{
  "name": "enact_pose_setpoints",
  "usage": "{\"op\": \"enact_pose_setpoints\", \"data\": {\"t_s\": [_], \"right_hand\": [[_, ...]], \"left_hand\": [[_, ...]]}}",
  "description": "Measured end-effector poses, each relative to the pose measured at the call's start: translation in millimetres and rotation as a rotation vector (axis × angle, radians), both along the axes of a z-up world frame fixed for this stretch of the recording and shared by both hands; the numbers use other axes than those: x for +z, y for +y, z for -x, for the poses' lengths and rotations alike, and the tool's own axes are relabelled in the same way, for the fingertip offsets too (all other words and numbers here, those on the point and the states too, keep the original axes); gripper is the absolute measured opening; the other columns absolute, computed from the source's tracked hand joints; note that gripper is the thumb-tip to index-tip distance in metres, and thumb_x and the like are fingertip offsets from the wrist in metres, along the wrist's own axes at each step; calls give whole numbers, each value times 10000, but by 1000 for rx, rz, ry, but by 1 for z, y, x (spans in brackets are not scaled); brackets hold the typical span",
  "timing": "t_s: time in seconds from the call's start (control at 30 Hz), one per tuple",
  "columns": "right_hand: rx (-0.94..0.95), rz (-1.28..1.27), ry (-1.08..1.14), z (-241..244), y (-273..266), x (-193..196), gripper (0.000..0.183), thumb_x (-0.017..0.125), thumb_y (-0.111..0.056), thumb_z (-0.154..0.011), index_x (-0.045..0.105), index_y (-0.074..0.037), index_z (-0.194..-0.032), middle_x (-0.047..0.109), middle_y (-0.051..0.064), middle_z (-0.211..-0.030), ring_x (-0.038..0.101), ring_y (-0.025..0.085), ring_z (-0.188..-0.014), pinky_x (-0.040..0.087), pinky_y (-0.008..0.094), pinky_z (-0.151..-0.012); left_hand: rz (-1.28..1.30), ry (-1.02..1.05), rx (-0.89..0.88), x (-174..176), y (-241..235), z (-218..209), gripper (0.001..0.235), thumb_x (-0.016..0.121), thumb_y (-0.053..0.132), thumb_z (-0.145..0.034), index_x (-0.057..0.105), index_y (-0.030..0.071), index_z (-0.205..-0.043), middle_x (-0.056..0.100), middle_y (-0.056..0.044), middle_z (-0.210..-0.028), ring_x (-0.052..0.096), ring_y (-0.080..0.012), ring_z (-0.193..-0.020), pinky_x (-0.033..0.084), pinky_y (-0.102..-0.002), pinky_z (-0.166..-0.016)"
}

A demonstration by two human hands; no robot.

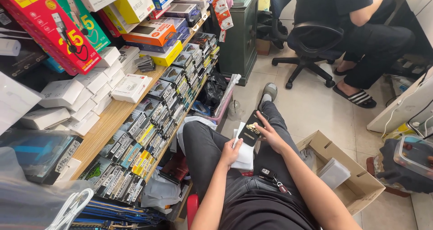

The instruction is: The person repeatedly picks up small black packages and white paper sheets, places the packages on the sheets, and sets them into a cardboard box. The person handles the items one at a time and continues the cycle throughout the clip.

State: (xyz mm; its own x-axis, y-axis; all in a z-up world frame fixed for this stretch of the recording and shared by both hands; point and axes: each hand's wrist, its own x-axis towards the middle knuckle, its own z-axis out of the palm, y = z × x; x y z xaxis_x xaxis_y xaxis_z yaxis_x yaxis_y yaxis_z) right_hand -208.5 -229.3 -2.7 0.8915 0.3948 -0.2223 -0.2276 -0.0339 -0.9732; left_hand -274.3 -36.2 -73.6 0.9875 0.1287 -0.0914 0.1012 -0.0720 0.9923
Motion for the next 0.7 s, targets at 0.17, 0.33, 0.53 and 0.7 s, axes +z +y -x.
{"op": "enact_pose_setpoints", "data": {"t_s": [0.17,0.33,0.53,0.7], "right_hand": [[253,99,-4,1,7,-17,596,697,-300,-974,507,-388,-1532,663,131,-1269,667,213,-1065,556,400,-962],[452,136,-27,-6,3,-38,501,733,-281,-948,641,-284,-1441,691,101,-1287,668,167,-1010,568,353,-944],[206,21,-23,11,8,12,446,691,-263,-966,673,-218,-1409,670,85,-1000,648,171,-918,598,383,-900],[-85,-87,-16,-5,-2,-10,665,599,-263,-1031,331,-406,-1623,563,166,-1393,631,220,-1124,548,401,-961]], "left_hand": [[25,-9,81,-6,5,-1,327,656,402,-1019,710,136,-837,658,4,-702,592,-102,-631,496,-241,-600],[101,18,158,3,1,6,317,645,396,-1013,703,143,-832,644,17,-707,578,-103,-634,496,-235,-606],[42,-8,106,-6,6,0,333,650,403,-1021,698,142,-821,652,6,-713,580,-102,-646,496,-239,-607],[21,-3,22,11,-2,10,336,675,405,-1008,716,135,-812,653,16,-679,584,-98,-601,497,-241,-595]]}}
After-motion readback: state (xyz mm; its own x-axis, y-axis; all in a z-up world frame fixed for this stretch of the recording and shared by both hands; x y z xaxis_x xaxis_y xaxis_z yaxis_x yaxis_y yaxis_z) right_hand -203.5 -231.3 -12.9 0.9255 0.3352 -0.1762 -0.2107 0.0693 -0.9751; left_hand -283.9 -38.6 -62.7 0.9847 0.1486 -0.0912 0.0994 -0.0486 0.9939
